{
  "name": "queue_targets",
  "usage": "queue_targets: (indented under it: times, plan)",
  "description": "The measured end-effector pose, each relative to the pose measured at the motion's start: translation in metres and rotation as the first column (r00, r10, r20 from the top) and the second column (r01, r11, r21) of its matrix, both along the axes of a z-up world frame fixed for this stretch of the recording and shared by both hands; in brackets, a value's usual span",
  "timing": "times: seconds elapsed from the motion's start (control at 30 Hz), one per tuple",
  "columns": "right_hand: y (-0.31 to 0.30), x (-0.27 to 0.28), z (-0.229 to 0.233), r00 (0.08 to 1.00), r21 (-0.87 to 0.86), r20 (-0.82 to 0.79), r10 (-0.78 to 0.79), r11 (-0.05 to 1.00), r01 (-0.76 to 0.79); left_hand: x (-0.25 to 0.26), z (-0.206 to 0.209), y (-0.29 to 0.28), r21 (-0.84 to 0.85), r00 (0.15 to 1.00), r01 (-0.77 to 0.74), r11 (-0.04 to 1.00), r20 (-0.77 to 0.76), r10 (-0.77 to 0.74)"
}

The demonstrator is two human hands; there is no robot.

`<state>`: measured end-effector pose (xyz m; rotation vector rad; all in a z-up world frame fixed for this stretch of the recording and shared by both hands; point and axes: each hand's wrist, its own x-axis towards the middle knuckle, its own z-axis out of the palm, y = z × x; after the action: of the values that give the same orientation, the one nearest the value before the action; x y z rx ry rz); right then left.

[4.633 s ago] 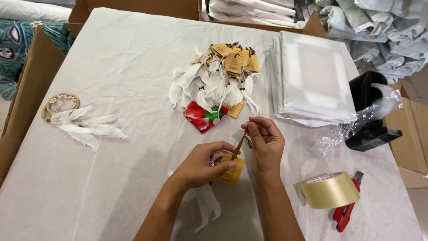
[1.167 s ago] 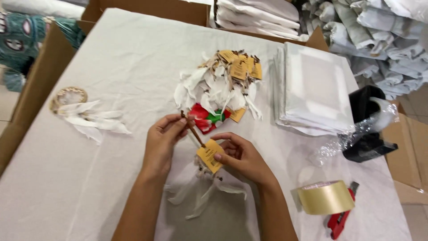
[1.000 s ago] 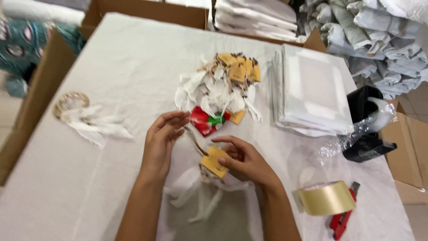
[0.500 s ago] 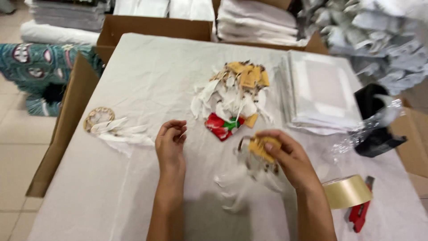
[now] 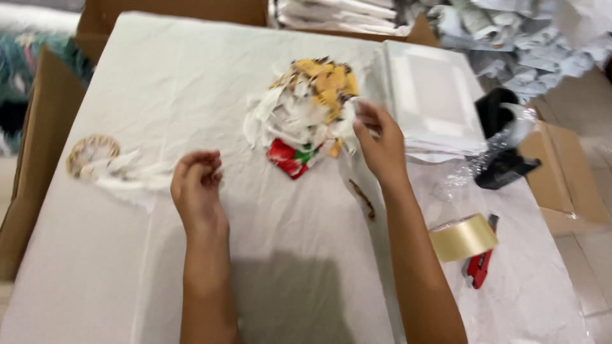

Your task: Attaching cardboard tags to small dreamcatchers by threading strings

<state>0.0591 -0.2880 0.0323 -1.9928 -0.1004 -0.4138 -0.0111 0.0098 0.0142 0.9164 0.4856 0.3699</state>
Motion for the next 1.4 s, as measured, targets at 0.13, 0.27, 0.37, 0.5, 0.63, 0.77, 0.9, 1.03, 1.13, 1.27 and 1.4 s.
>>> queue_targets:
  times: [0.13,0.27,0.37,0.5,0.63,0.77,0.9,1.03,1.13,1.27,1.4]
  plan:
    - [-0.023,-0.041,-0.036,0.991,-0.116,-0.132,0.001,0.993,-0.017,0.006,-0.023,0.010,0.175,0.988,-0.155,0.972,0.029,0.152]
    - [-0.043,-0.060,-0.048,0.972,-0.361,-0.195,-0.130,0.931,0.052,0.006,-0.016,0.012,0.272,0.966,-0.250,0.929,0.135,0.221]
    - [-0.054,-0.063,-0.064,0.952,-0.347,-0.254,-0.173,0.935,0.077,0.002,-0.014,0.002,0.504,0.975,-0.223,0.834,0.113,0.192]
    - [-0.037,-0.050,-0.069,0.977,-0.250,-0.205,-0.052,0.968,-0.001,-0.006,0.011,-0.035,0.792,0.995,-0.017,0.610,0.073,-0.067]
    - [0.010,-0.062,-0.027,0.989,-0.433,-0.028,0.146,0.890,-0.144,-0.007,0.008,-0.060,0.906,0.947,0.075,0.417,0.066,-0.314]
    - [0.009,-0.061,-0.030,0.987,-0.541,-0.030,0.160,0.827,-0.151,-0.005,-0.018,-0.062,0.995,0.896,0.090,0.045,-0.061,-0.440]
    - [-0.007,-0.059,-0.030,0.989,-0.380,0.148,0.019,0.924,0.039,-0.004,-0.021,-0.058,0.990,0.920,0.117,-0.085,-0.140,-0.367]
    - [-0.012,-0.060,-0.037,0.997,-0.456,0.074,0.025,0.890,0.012,-0.008,-0.016,-0.059,0.988,0.933,0.112,-0.105,-0.141,-0.331]
    - [-0.006,-0.069,-0.022,0.977,-0.439,-0.062,0.205,0.873,-0.211,-0.007,-0.018,-0.058,0.987,0.929,0.100,-0.123,-0.137,-0.345]
    - [-0.007,-0.082,-0.015,0.899,-0.443,-0.311,0.307,0.790,-0.423,-0.003,-0.013,-0.045,0.998,0.956,-0.003,-0.062,-0.015,-0.293]
    - [-0.004,-0.089,-0.017,0.872,-0.516,-0.373,0.316,0.711,-0.478,-0.010,0.008,0.000,0.984,0.981,-0.173,0.038,0.176,-0.086]
